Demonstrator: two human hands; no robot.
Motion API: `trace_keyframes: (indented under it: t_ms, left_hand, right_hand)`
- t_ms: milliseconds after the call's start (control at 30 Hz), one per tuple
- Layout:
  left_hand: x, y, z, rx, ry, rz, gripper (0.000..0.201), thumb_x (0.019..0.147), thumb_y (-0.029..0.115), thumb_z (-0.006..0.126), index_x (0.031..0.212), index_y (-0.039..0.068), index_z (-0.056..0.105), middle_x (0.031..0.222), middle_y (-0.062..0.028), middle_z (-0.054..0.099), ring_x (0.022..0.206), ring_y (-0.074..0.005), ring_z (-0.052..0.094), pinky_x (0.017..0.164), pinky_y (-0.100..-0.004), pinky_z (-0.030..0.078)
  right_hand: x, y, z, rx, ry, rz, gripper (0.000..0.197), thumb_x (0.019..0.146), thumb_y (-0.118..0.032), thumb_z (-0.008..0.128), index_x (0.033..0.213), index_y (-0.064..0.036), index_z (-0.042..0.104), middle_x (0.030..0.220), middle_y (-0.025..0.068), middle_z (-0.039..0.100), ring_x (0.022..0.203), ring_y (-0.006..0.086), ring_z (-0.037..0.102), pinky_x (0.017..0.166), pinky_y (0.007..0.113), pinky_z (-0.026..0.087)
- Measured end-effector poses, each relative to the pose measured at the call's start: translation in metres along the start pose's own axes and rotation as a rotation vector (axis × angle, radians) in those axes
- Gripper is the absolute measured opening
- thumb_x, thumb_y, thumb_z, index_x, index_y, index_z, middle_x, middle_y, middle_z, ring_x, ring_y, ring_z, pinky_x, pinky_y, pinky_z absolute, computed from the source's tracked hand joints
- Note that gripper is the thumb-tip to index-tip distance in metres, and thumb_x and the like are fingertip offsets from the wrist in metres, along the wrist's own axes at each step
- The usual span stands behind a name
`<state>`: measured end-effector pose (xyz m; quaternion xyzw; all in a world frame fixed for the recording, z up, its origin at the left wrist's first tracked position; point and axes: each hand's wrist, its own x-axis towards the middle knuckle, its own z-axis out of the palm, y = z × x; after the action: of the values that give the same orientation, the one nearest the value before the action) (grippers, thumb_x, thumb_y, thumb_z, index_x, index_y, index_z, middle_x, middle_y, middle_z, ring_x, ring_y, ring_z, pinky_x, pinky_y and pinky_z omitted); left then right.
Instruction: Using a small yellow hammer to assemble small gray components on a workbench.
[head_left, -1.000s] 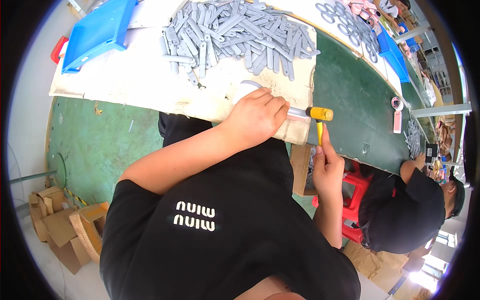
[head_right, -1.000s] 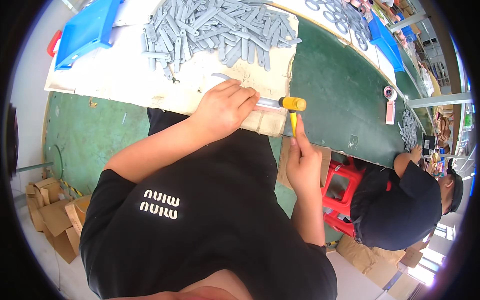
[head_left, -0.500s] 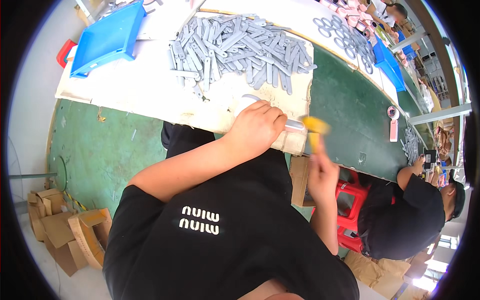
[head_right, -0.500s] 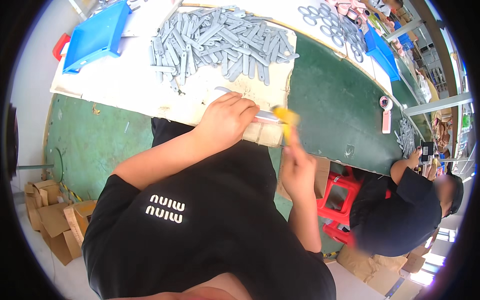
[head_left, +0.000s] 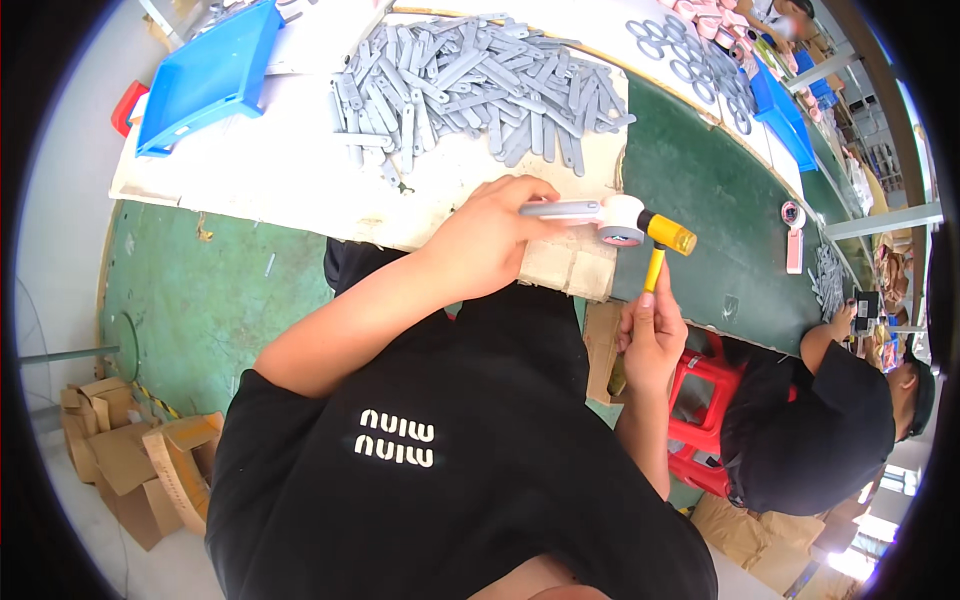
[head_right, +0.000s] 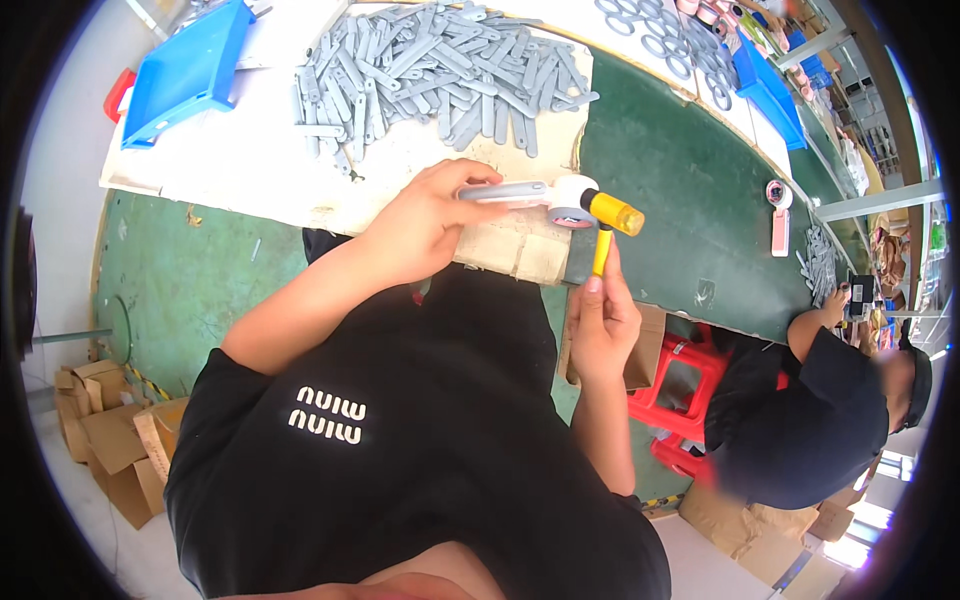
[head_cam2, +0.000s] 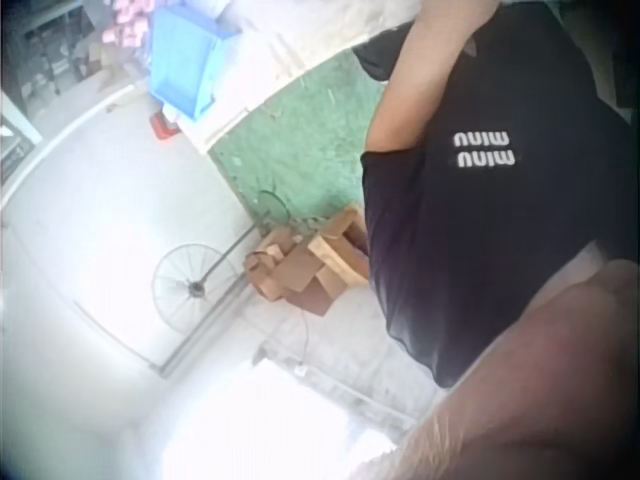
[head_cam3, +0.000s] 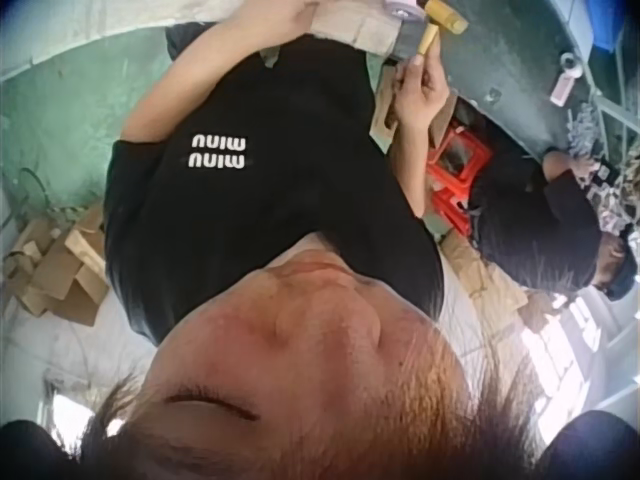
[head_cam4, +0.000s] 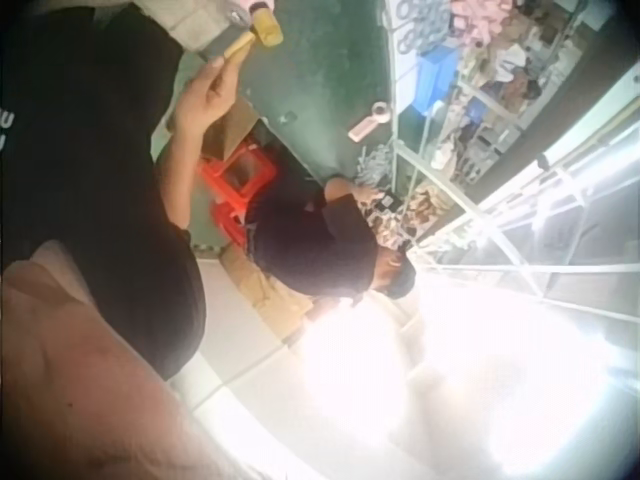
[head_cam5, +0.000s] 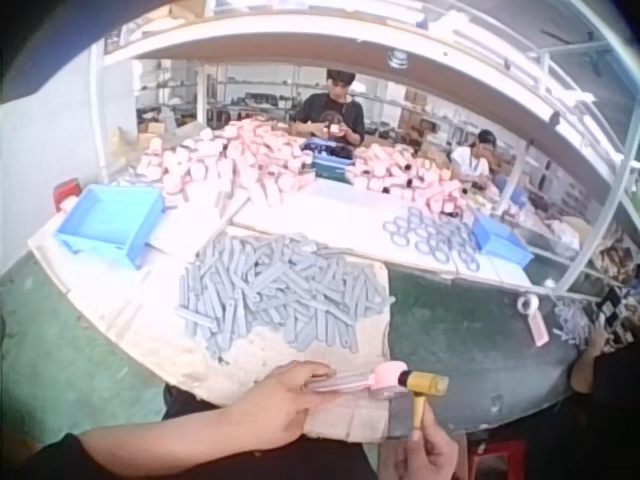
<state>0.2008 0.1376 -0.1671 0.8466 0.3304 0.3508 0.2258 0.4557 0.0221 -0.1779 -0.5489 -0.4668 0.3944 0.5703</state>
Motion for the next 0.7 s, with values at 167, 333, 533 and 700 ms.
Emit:
trace_keyframes:
  t_ms: [167, 333, 533, 700]
  left_hand:
    - [-0.002, 0.006, 0.010, -0.024, 0.190, -0.081, 0.041, 0.086, -0.005, 0.072, 0.126, 0.005, 0.073, 0.123, -0.0182, 0.069, 0.110, -0.0358, 0.067, 0.093, -0.0415, 0.057]
    - [-0.003, -0.009, 0.024, 0.056, 0.288, 0.062, 0.025, 0.085, 0.000, 0.078, 0.110, 0.000, 0.076, 0.112, -0.0137, 0.072, 0.096, -0.0319, 0.071, 0.081, -0.0401, 0.060]
    - [0.002, -0.014, 0.030, 0.012, 0.307, 0.094, 0.026, 0.080, -0.008, 0.076, 0.105, -0.001, 0.076, 0.099, -0.0120, 0.068, 0.088, -0.0313, 0.069, 0.073, -0.0388, 0.059]
    - [0.001, -0.016, 0.031, 0.032, 0.328, 0.085, 0.029, 0.077, -0.011, 0.074, 0.105, -0.001, 0.076, 0.096, -0.0120, 0.066, 0.085, -0.0309, 0.068, 0.071, -0.0394, 0.059]
  right_hand:
    - [0.008, -0.024, 0.011, -0.149, -0.146, -0.018, 0.051, 0.110, -0.004, 0.051, 0.161, -0.0046, 0.044, 0.075, -0.0069, 0.050, 0.062, 0.0028, 0.042, 0.058, 0.020, 0.038]
    - [0.014, -0.057, 0.009, -0.307, -0.159, -0.163, 0.051, 0.109, -0.002, 0.050, 0.160, -0.0049, 0.046, 0.073, -0.0018, 0.056, 0.064, 0.0042, 0.047, 0.061, 0.021, 0.043]
    - [0.023, -0.028, 0.007, -0.536, -0.084, -0.211, 0.052, 0.108, -0.002, 0.050, 0.159, -0.0048, 0.047, 0.070, -0.0012, 0.057, 0.062, 0.0055, 0.045, 0.060, 0.023, 0.043]
    - [0.016, -0.053, 0.007, -0.433, -0.078, -0.055, 0.052, 0.109, -0.003, 0.049, 0.160, -0.0060, 0.047, 0.070, -0.0052, 0.052, 0.063, 0.0031, 0.042, 0.057, 0.022, 0.039]
